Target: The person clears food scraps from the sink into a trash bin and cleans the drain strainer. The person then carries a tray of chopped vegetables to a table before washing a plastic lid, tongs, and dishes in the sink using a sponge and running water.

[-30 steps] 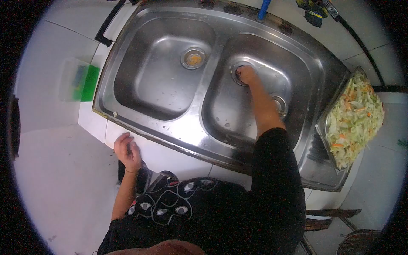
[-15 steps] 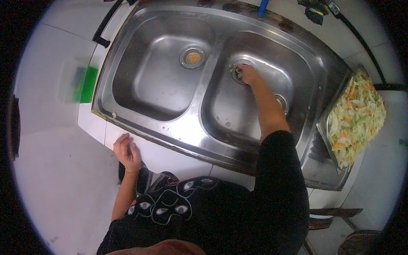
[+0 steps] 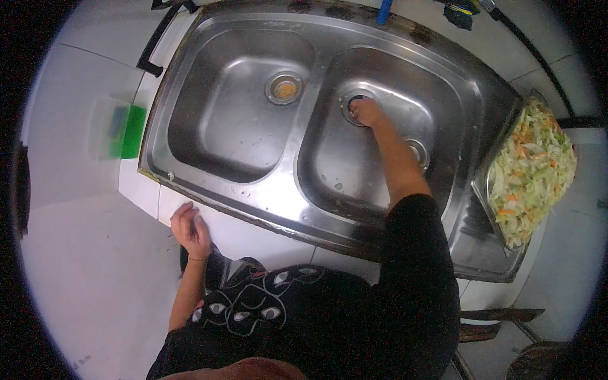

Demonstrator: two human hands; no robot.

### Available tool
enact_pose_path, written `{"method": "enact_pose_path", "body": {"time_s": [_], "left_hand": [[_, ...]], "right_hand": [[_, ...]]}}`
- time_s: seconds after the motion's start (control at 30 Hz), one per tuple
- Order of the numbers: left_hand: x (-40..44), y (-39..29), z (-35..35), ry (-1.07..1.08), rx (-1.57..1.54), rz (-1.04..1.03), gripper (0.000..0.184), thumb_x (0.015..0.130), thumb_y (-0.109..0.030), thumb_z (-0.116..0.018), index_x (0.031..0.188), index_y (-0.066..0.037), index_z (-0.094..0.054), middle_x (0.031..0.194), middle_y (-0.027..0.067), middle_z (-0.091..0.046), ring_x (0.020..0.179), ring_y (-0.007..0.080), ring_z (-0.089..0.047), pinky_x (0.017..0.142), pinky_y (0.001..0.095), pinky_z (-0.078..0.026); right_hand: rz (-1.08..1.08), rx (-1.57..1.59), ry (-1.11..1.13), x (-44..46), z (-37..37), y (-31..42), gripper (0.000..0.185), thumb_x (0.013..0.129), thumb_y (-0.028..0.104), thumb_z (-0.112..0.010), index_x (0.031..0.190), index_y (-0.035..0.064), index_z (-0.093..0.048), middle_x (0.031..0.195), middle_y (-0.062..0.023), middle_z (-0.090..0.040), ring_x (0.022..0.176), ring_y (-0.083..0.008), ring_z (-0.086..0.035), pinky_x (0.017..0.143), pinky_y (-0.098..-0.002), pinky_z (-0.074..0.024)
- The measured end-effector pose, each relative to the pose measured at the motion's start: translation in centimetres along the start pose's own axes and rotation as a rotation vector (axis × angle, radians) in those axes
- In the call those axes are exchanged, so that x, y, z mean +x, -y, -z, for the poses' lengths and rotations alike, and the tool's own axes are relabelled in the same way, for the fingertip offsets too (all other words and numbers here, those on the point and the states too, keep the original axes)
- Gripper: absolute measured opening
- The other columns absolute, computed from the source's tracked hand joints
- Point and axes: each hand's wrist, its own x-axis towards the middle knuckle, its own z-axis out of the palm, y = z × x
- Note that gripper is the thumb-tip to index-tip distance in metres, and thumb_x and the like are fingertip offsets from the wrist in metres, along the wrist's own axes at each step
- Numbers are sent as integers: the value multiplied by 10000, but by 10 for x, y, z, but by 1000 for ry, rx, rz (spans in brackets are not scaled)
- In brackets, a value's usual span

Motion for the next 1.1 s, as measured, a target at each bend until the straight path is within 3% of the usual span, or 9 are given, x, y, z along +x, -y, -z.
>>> {"method": "enact_pose_path", "body": {"time_s": [0.17,0.27,0.37,0.67,0.77,0.97,1.1], "left_hand": [[0,-1,-1,-12,-1,-2,170,656,-60,-540,823,-39,-563,968,115,-569,894,292,-509,805,372,-355],[-1,0,-2,-15,-8,3,166,657,-63,-539,819,-39,-563,966,117,-570,887,293,-510,801,372,-356],[-1,0,-1,-19,1,5,165,654,-62,-537,816,-40,-563,966,118,-571,885,294,-510,798,371,-357],[-3,3,-3,-14,-13,-3,165,648,-53,-536,811,-39,-560,964,121,-570,890,297,-505,796,374,-360],[-2,1,-4,-14,-19,1,174,643,-44,-532,815,-38,-558,968,123,-566,889,299,-501,792,375,-362],[-4,2,-3,-15,-19,0,180,647,-36,-525,824,-39,-558,978,122,-562,891,297,-499,791,373,-359],[-3,-1,-2,-19,-20,-10,175,654,-38,-532,827,-41,-559,978,119,-563,892,293,-499,795,368,-354]], "right_hand": [[36,73,-72,2,-6,-3,260,656,30,-548,894,123,-598,864,-157,-609,843,-346,-572,736,-399,-449],[132,17,-112,2,-8,-8,176,645,59,-574,808,110,-617,812,-157,-606,807,-327,-590,696,-405,-456],[55,47,3,4,-10,-10,139,634,48,-575,757,98,-615,778,-153,-604,786,-318,-590,676,-396,-455],[58,86,64,9,0,-4,154,591,38,-608,732,99,-620,764,-121,-620,758,-292,-596,661,-373,-458],[173,52,42,13,-4,-13,183,555,44,-631,728,106,-626,767,-100,-630,759,-281,-600,668,-368,-462],[-17,142,159,13,11,-2,188,529,76,-652,710,123,-635,755,-92,-629,759,-263,-602,668,-374,-465],[-28,151,127,17,0,-9,174,517,107,-670,685,128,-631,741,-88,-627,745,-258,-599,663,-373,-465]]}}
